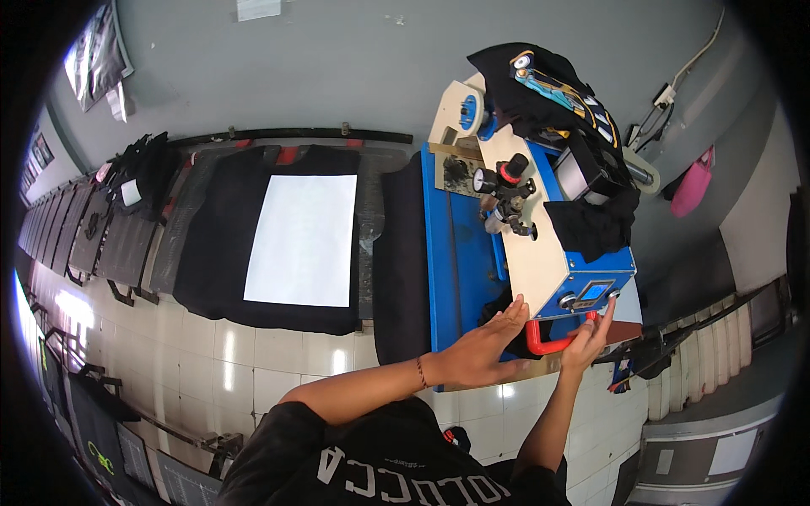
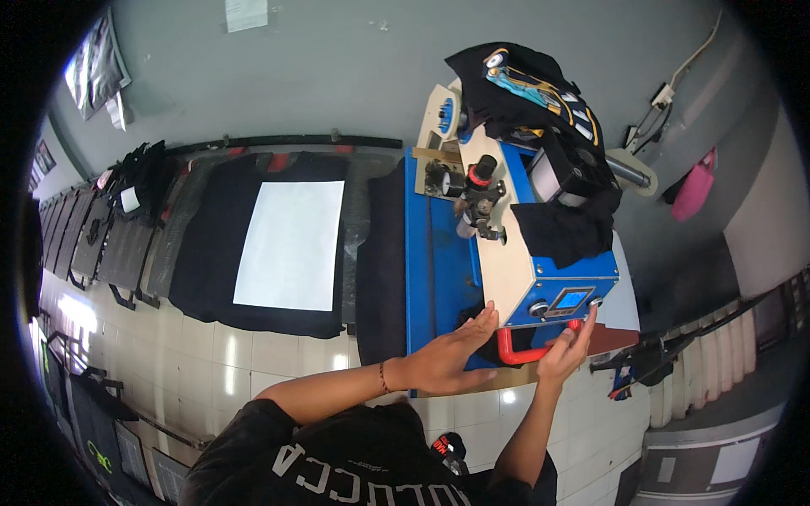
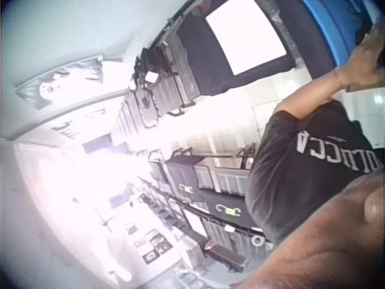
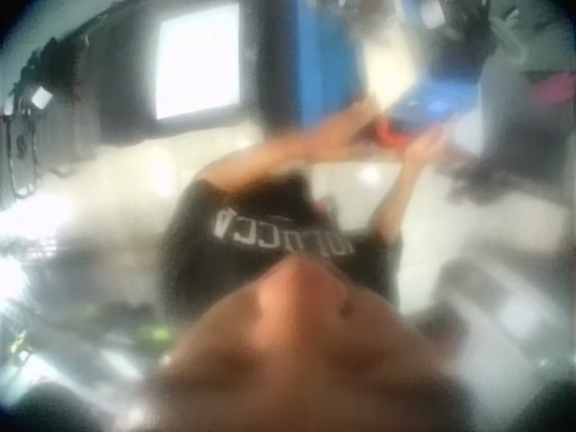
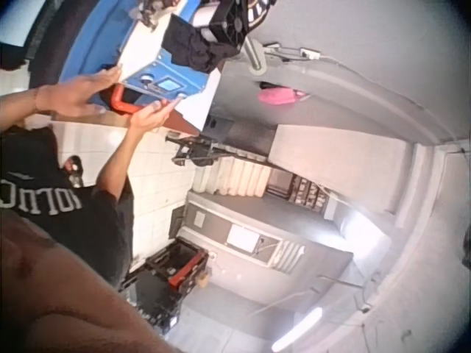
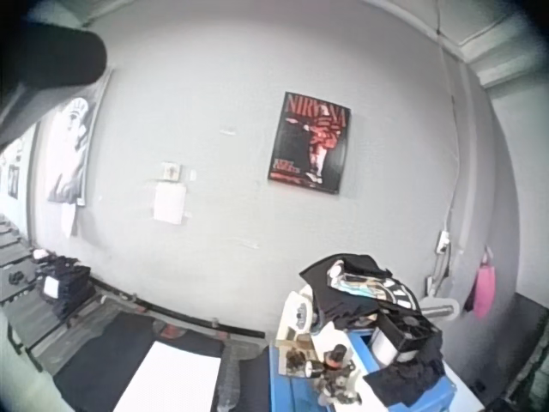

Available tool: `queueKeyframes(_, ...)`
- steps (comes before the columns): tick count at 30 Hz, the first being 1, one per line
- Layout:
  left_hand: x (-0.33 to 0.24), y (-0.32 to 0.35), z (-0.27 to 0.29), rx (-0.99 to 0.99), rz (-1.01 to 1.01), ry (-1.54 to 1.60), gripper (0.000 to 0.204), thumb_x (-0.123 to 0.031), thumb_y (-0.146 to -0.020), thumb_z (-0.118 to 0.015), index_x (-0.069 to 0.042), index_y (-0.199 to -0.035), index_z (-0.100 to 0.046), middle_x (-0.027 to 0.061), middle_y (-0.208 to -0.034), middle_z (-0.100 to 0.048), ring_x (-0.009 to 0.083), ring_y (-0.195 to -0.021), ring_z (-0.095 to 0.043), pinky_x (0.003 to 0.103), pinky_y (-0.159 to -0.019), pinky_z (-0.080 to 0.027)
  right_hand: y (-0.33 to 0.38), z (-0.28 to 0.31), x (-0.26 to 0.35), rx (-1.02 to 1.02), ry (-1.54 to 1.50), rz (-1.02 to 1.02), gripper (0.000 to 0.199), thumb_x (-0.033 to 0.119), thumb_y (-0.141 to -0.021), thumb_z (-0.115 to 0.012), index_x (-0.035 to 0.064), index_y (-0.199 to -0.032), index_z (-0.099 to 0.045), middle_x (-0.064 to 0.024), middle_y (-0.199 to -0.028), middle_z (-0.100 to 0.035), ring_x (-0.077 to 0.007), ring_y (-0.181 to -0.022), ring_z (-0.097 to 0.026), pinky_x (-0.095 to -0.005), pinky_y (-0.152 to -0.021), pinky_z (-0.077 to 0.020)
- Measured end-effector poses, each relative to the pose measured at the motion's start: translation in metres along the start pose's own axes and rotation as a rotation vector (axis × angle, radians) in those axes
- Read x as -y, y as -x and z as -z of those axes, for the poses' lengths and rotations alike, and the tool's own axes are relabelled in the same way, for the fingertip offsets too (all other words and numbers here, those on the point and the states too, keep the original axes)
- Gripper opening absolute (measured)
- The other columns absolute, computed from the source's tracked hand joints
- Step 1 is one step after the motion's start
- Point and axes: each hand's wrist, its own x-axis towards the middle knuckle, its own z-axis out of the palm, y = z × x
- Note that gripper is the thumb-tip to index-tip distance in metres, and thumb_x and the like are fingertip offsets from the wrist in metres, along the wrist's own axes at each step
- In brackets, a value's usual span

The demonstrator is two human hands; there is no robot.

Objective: The person prepares t-shirts for screen printing by smoothing them onto pallets and applying transfer paper using a heat press machine.

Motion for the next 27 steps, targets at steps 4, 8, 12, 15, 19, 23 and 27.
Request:
queueKeyframes(4,0.001,0.005,0.018,0.029,0.012,0.168,0.079,-0.028,-0.093,-0.06,0.006,-0.149,-0.016,0.0282,-0.156,-0.012,0.0378,-0.143,-0.025,0.044,-0.115,-0.026,0.001,0.002,0.002,0.033,-0.013,-0.076,0.06,0.005,-0.088,-0.039,0.0032,-0.148,-0.034,-0.0173,-0.103,-0.062,-0.015,-0.054,-0.051,-0.0283,-0.052,-0.0438)
queueKeyframes(8,0.008,0.037,0.047,-0.057,0.102,0.298,0.056,-0.02,-0.094,-0.059,-0.003,-0.144,-0.04,0.0215,-0.152,-0.032,0.0359,-0.138,-0.036,0.043,-0.113,-0.031,0.002,0.001,0.004,-0.005,-0.036,-0.106,0.061,0.005,-0.089,-0.039,0.0078,-0.149,-0.034,-0.0157,-0.106,-0.062,-0.0144,-0.055,-0.05,-0.0285,-0.053,-0.044)
queueKeyframes(12,0.085,0.139,0.06,-0.743,0.399,0.191,0.025,-0.01,-0.092,-0.058,-0.002,-0.116,-0.062,0.0113,-0.114,-0.063,0.0153,-0.096,-0.062,0.027,-0.079,-0.051,0.006,-0.004,0.017,-0.048,-0.042,-0.093,0.061,0.004,-0.089,-0.038,0.0101,-0.149,-0.034,-0.0148,-0.11,-0.062,-0.0141,-0.055,-0.049,-0.0282,-0.052,-0.0439)
queueKeyframes(15,0.168,0.255,0.084,-1.262,0.882,0.477,0.032,-0.013,-0.091,-0.055,-0.009,-0.123,-0.056,0.0053,-0.105,-0.056,0.0134,-0.085,-0.056,0.028,-0.071,-0.049,0.012,-0.002,0.014,-0.034,-0.081,-0.128,0.053,0.007,-0.095,-0.039,0.0076,-0.147,-0.036,-0.0133,-0.102,-0.06,-0.0162,-0.073,-0.055,-0.03,-0.071,-0.0475)
queueKeyframes(19,0.198,0.335,0.118,-1.736,0.979,0.74,0.044,-0.02,-0.092,-0.054,-0.009,-0.132,-0.039,0.0086,-0.119,-0.048,0.0239,-0.097,-0.058,0.037,-0.077,-0.051,0.032,-0.022,0.032,-0.226,-0.117,0.004,0.046,0.003,-0.095,-0.04,-0.002,-0.14,-0.04,-0.0103,-0.09,-0.057,-0.0181,-0.082,-0.057,-0.0327,-0.088,-0.0453)
queueKeyframes(23,0.204,0.345,0.131,-1.793,0.893,0.863,0.041,-0.02,-0.091,-0.056,-0.007,-0.128,-0.043,0.0117,-0.13,-0.045,0.0271,-0.094,-0.064,0.038,-0.075,-0.053,0.07,-0.056,0.096,-0.051,-0.484,0.095,0.035,0.007,-0.096,-0.048,-0.0051,-0.128,-0.047,-0.0104,-0.084,-0.058,-0.0171,-0.081,-0.057,-0.0313,-0.085,-0.0452)
queueKeyframes(27,0.208,0.349,0.144,-1.825,0.931,0.842,0.032,-0.019,-0.092,-0.056,-0.004,-0.119,-0.048,0.0097,-0.119,-0.052,0.0238,-0.09,-0.064,0.037,-0.073,-0.053,0.118,-0.135,0.171,0.625,-0.676,-0.186,0.025,0.01,-0.094,-0.056,0.0001,-0.117,-0.057,-0.0082,-0.082,-0.064,-0.0137,-0.076,-0.06,-0.0278,-0.069,-0.0483)
